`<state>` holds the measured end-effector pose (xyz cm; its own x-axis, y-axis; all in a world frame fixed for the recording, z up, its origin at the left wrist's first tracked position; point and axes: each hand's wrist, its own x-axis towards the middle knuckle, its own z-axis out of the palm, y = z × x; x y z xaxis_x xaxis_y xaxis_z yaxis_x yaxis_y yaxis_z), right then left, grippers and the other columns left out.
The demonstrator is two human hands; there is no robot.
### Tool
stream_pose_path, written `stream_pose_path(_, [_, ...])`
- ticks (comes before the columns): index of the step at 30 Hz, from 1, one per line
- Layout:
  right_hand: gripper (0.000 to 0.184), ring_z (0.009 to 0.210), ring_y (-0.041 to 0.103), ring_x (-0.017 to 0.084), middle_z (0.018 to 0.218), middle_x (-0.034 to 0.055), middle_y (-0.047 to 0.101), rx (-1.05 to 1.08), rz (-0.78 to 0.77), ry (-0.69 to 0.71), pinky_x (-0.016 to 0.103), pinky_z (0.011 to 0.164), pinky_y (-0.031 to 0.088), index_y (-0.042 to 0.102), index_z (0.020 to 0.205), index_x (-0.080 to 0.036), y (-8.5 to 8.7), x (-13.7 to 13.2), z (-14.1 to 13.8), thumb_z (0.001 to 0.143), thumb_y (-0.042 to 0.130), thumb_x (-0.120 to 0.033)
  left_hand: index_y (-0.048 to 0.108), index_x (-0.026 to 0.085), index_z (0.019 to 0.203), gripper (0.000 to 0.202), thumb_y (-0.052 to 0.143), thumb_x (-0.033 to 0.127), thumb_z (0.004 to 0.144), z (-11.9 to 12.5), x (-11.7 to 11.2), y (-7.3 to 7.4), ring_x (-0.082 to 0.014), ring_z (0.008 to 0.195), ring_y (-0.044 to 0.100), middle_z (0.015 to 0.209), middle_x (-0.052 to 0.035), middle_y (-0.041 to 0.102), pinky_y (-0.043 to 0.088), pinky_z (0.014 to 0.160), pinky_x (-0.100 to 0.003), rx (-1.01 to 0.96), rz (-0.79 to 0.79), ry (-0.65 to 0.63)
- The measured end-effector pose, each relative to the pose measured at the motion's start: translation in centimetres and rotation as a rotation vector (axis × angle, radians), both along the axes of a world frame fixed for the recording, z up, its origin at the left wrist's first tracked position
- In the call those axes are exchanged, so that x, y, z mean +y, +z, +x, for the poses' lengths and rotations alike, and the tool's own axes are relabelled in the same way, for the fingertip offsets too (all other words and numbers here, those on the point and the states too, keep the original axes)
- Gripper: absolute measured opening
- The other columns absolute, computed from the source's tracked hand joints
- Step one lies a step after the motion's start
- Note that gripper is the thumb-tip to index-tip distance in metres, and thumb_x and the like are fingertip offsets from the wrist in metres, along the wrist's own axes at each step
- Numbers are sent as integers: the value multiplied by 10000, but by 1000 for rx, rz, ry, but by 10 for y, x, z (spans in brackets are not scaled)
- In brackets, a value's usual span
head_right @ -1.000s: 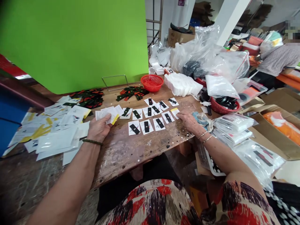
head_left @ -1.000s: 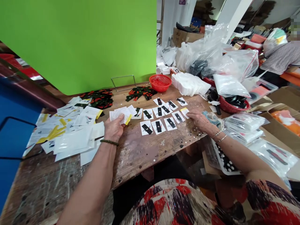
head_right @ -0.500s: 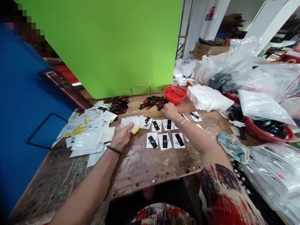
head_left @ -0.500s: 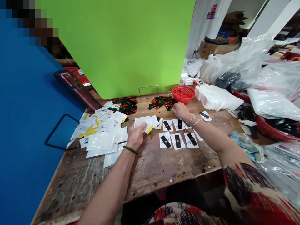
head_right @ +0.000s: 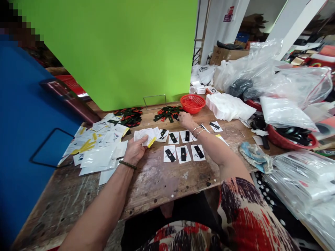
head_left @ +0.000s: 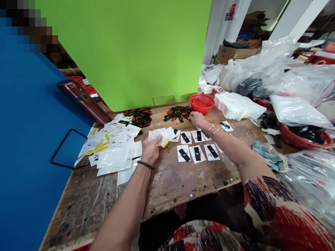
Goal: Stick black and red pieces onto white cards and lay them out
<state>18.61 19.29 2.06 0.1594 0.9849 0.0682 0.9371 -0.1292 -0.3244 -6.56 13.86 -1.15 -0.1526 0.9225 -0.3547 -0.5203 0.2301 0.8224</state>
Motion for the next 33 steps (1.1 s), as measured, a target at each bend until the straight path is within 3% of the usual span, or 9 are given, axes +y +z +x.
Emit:
stream_pose_path(7, [197,476,546,118,562,13,653,285,-5,-167,224,496,386,731,814,-135,11,-127,110,884,585,-246,710,134,861,237,699,-65,732,6,0,2,-126,678,712,825,-22,762,661,767,-363,13,16,5])
stream_pose_path(10, [198,499,575,137,579,27,677,231,-20,-282,235,513,399,743,818,-136,1,-169,134,883,598,-255,709,142,858,251,692,-73,729,8,1,0,-127,668,710,819,-14,761,664,742,-362,5,28,-7])
stream_pose_path(13, [168,687,662,192,715,68,736,-3,-82,-338,261,620,445,757,811,-152,-9,-187,137,867,633,-252,708,143,851,265,690,-83,714,11,0,0,-127,670,712,814,-9,760,663,760,-367,-13,43,0])
stream_pose_path(16, [146,902,683,252,978,139,754,-213,-24,-308,306,735,475,764,877,-158,-9,-184,123,854,658,-256,706,142,848,280,733,-73,671,13,-5,0,-133,683,715,816,-6,761,657,788,-377,-33,67,-8])
stream_pose_path(18, [158,959,674,262,1063,155,734,-174,75,-202,330,795,490,754,908,-157,-5,-170,101,867,659,-276,705,140,849,281,779,-37,643,15,-8,-1,-146,696,720,826,-14,765,653,787,-379,-29,80,-26])
stream_pose_path(22, [173,804,665,187,904,87,738,342,100,94,300,773,513,723,927,-153,3,-126,25,895,663,-313,705,136,851,351,887,83,555,18,-11,-3,-187,728,732,811,-33,762,640,765,-376,23,83,-49])
stream_pose_path(24, [214,684,641,145,868,58,725,633,13,138,262,646,498,691,1021,-157,3,-105,-17,910,657,-338,708,134,850,404,921,140,507,18,-13,-5,-209,753,737,822,-49,768,632,757,-374,29,114,-69])
stream_pose_path(27, [104,540,559,98,713,3,649,836,-109,152,218,516,413,635,844,-167,-1,-81,-60,902,643,-253,714,132,847,448,938,189,463,17,-14,-7,-228,770,737,849,-70,776,622,751,-377,15,156,-103])
stream_pose_path(33, [230,481,421,88,527,-69,447,768,-35,92,214,477,327,509,675,-200,-10,-63,-55,872,613,-256,719,131,814,378,881,114,473,11,-5,-10,-191,705,710,803,-47,765,599,684,-321,40,146,-44])
